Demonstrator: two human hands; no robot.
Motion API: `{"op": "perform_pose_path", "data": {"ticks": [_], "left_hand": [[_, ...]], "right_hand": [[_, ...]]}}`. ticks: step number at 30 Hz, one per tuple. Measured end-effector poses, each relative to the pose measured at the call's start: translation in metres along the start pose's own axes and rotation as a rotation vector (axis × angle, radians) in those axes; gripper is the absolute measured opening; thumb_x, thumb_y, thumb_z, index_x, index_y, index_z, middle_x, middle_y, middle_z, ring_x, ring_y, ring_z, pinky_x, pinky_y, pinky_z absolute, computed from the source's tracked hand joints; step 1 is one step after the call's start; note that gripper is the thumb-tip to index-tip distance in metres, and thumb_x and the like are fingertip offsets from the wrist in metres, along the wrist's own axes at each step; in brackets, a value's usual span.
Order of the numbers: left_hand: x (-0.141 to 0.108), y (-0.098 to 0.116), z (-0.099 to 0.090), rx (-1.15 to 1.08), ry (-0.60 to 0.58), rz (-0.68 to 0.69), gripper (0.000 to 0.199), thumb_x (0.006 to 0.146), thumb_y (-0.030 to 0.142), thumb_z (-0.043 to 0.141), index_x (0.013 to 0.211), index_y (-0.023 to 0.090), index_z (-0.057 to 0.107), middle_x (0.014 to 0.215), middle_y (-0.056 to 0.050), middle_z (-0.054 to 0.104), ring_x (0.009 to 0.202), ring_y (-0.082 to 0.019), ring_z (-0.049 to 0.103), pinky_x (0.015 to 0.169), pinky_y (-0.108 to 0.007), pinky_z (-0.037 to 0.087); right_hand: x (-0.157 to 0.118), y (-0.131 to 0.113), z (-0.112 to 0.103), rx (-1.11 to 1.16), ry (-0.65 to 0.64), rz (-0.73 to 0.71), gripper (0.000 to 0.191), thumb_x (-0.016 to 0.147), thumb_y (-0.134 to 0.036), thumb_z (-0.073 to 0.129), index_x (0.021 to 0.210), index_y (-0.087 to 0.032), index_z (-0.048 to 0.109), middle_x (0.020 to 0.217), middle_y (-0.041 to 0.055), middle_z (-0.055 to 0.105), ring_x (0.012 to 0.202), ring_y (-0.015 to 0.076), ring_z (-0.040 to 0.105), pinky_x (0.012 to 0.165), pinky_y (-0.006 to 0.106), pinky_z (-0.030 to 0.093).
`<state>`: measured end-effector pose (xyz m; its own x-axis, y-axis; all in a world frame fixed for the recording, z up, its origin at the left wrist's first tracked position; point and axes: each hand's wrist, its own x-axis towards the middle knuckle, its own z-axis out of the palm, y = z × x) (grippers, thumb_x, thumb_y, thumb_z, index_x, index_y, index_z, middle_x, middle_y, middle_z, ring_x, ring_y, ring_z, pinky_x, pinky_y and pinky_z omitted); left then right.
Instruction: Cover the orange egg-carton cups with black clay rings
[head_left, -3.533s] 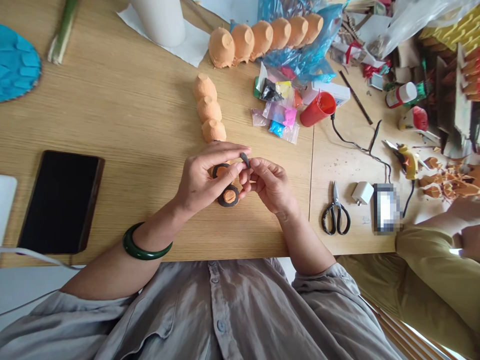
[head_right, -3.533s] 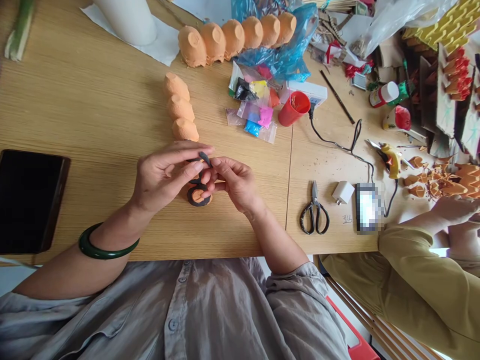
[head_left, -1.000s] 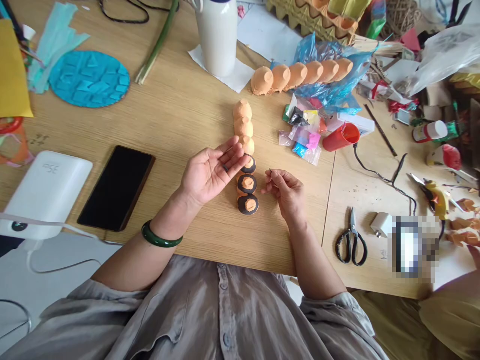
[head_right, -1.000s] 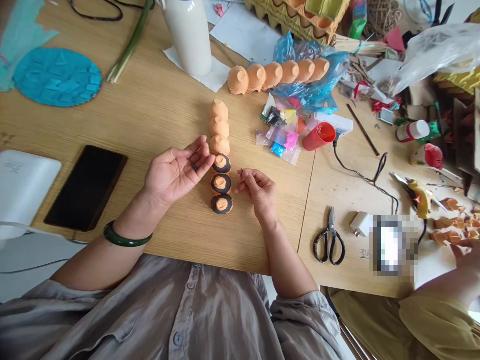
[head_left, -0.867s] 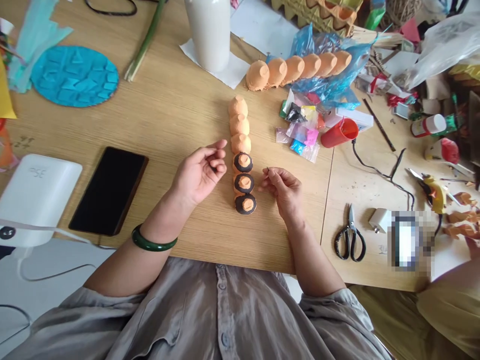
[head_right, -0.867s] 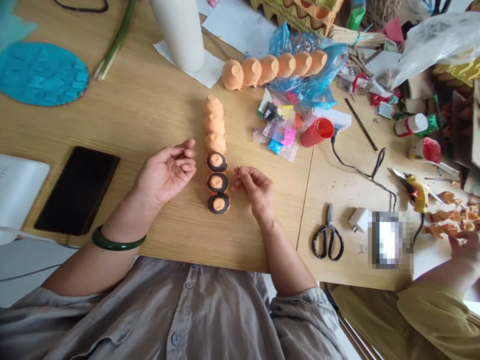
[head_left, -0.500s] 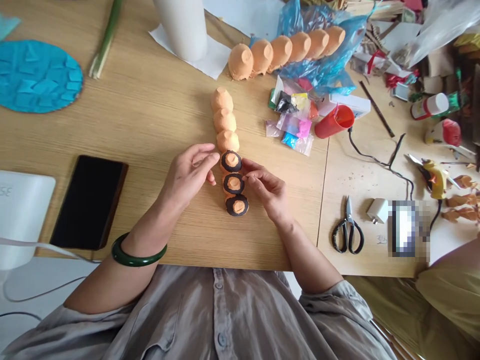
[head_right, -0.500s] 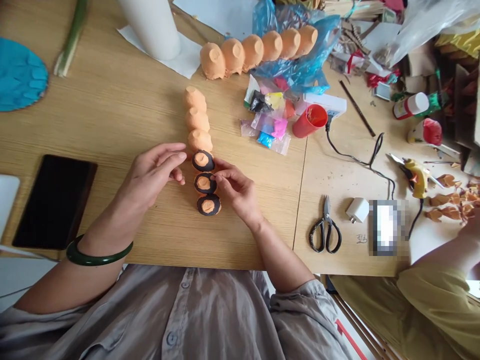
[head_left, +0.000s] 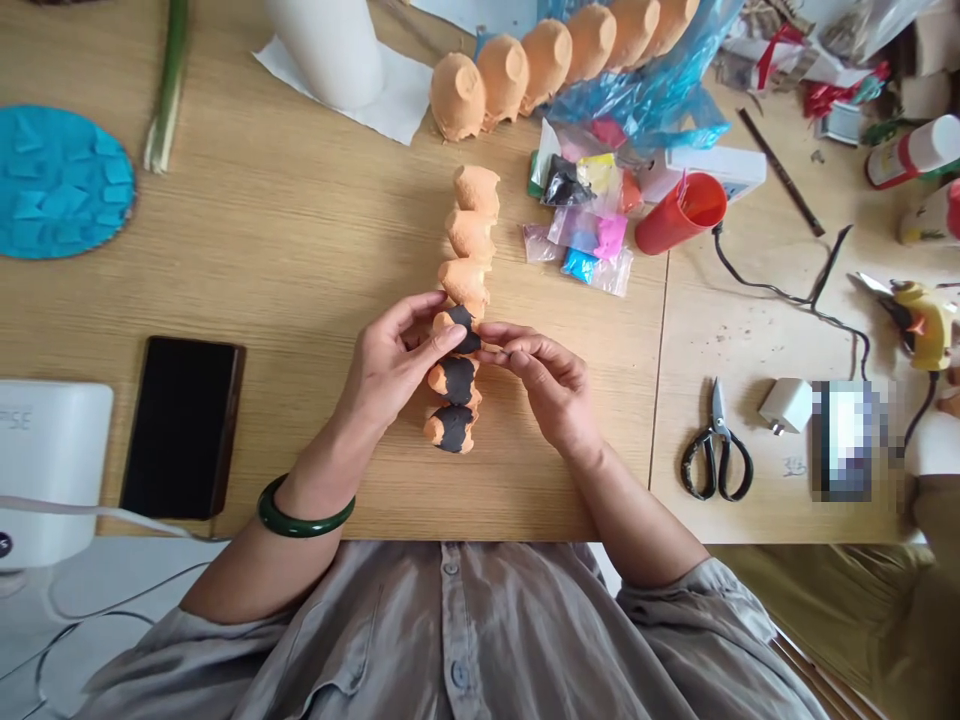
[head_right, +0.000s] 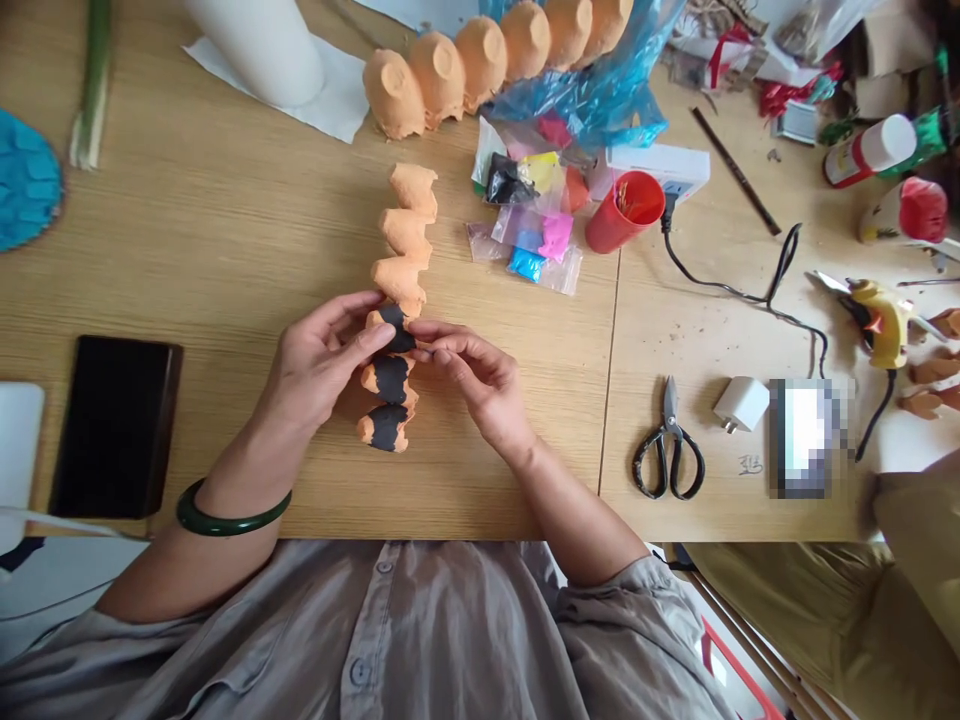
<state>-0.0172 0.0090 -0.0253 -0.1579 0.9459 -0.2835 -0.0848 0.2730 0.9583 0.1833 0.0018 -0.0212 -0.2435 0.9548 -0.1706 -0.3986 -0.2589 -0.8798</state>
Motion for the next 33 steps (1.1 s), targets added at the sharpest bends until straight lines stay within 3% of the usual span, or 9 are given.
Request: {"op": "perform_pose_path", "data": {"ticks": [4,6,8,14,20,28,33], "left_hand": [[-0.002,-0.001,0.002,0.032,0.016,0.022,0.047,0.084,0.044,0.097,0.123,0.022,0.082,0.123,-0.009,0.085,0.086,-0.017,0.078,0.069,-0.025,0.063],[-0.003,-0.001,0.004,0.032,0.018,0.022,0.044,0.085,0.042,0.097,0.123,0.024,0.082,0.122,-0.008,0.085,0.084,-0.017,0.078,0.066,-0.025,0.061],[-0.003,-0.001,0.005,0.045,0.014,0.023,0.044,0.085,0.042,0.097,0.122,0.025,0.081,0.122,-0.008,0.085,0.087,-0.018,0.078,0.066,-0.026,0.06],[-0.005,-0.003,0.008,0.107,0.034,0.079,0.049,0.085,0.051,0.096,0.122,0.024,0.081,0.123,-0.006,0.084,0.1,-0.021,0.078,0.072,-0.029,0.061],[-0.004,-0.006,0.006,0.158,0.027,0.094,0.061,0.082,0.068,0.095,0.122,0.026,0.077,0.124,-0.004,0.083,0.097,-0.022,0.078,0.071,-0.036,0.06],[-0.006,-0.005,0.008,0.131,-0.004,0.099,0.052,0.084,0.068,0.095,0.111,0.026,0.081,0.1,-0.003,0.084,0.078,-0.02,0.078,0.063,-0.033,0.058],[-0.006,-0.005,0.007,0.133,-0.025,0.09,0.049,0.085,0.058,0.096,0.115,0.022,0.082,0.095,-0.004,0.084,0.068,-0.015,0.072,0.058,-0.026,0.055]], "right_hand": [[0.005,0.0,-0.002,-0.035,0.112,-0.008,0.027,0.091,-0.054,0.092,0.093,-0.028,0.086,0.122,0.0029,0.085,0.101,0.0185,0.079,0.097,0.04,0.073],[0.009,0.0,-0.004,-0.07,0.196,0.001,0.034,0.087,-0.059,0.095,0.093,-0.027,0.085,0.106,0.0016,0.083,0.081,0.0147,0.07,0.078,0.033,0.072],[0.011,0.001,-0.005,-0.098,0.235,0.033,0.041,0.082,-0.064,0.096,0.093,-0.026,0.084,0.092,0.0003,0.077,0.071,0.0134,0.061,0.068,0.032,0.069],[0.01,0.005,-0.002,-0.127,0.181,0.075,0.047,0.081,-0.067,0.096,0.092,-0.024,0.084,0.088,-0.0003,0.076,0.072,0.0124,0.066,0.072,0.029,0.067],[0.011,0.011,-0.004,-0.136,0.153,0.043,0.052,0.076,-0.07,0.099,0.093,-0.023,0.084,0.096,0.0005,0.083,0.067,0.0098,0.06,0.064,0.026,0.066],[0.011,0.014,-0.007,-0.128,0.119,0.018,0.046,0.082,-0.062,0.099,0.102,-0.024,0.082,0.092,-0.0016,0.078,0.068,0.0096,0.068,0.067,0.026,0.067],[0.011,0.011,-0.007,-0.116,0.101,0.061,0.044,0.084,-0.061,0.098,0.098,-0.023,0.081,0.084,-0.0029,0.076,0.067,0.0104,0.071,0.069,0.027,0.066]]}}
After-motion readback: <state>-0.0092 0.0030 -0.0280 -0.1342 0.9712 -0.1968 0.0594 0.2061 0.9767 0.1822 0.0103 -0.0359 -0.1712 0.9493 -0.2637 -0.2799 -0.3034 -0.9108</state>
